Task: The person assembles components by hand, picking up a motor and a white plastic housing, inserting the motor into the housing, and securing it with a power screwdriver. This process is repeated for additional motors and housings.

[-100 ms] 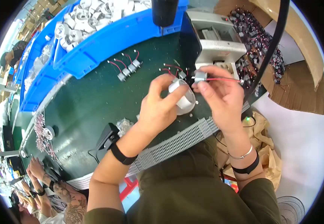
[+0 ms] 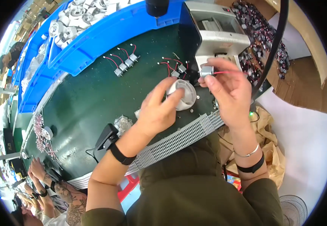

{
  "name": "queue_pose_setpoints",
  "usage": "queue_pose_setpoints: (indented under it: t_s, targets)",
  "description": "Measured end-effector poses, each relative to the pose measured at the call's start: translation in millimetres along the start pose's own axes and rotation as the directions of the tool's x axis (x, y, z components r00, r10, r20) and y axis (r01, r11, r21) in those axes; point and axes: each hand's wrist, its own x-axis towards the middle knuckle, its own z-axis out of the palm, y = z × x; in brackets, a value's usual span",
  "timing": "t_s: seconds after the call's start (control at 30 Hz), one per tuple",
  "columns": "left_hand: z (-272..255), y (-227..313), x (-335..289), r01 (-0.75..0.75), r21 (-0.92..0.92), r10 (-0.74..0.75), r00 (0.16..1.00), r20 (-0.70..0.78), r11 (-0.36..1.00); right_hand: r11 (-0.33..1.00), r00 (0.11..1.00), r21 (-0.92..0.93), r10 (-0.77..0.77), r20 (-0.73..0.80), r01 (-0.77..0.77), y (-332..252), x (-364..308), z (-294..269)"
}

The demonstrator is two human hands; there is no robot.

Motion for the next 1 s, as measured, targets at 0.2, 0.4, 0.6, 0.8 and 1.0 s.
queue_pose_setpoints:
  t_s: [0.2,0.4,0.6,0.8,1.0]
  targets:
    - [-11,10,-3,0.105,-0.22,-0.091,0.993,0.074,0.97,0.983,0.925,-0.07,0.185,0.332,-0.171,7,5,-20]
    - [10,1,-1,0.133,-0.336,-0.151,0.988,-0.028,0.932,0.97,0.927,-0.133,0.233,0.294,-0.202,0,10,-14]
    - [5,4,-5,0.285,-0.229,-0.282,0.958,0.045,0.931,0.824,0.903,-0.561,0.181,0.39,0.076,-6,15,-14]
    - [-11,-7,13,0.248,-0.118,-0.227,0.96,0.165,0.962,0.764,0.837,-0.547,0.016,0.547,0.342,-5,25,-14]
    - [-25,-22,24,0.256,-0.298,-0.135,0.919,0.371,0.92,0.601,0.677,-0.495,-0.108,0.728,0.628,2,33,-7]
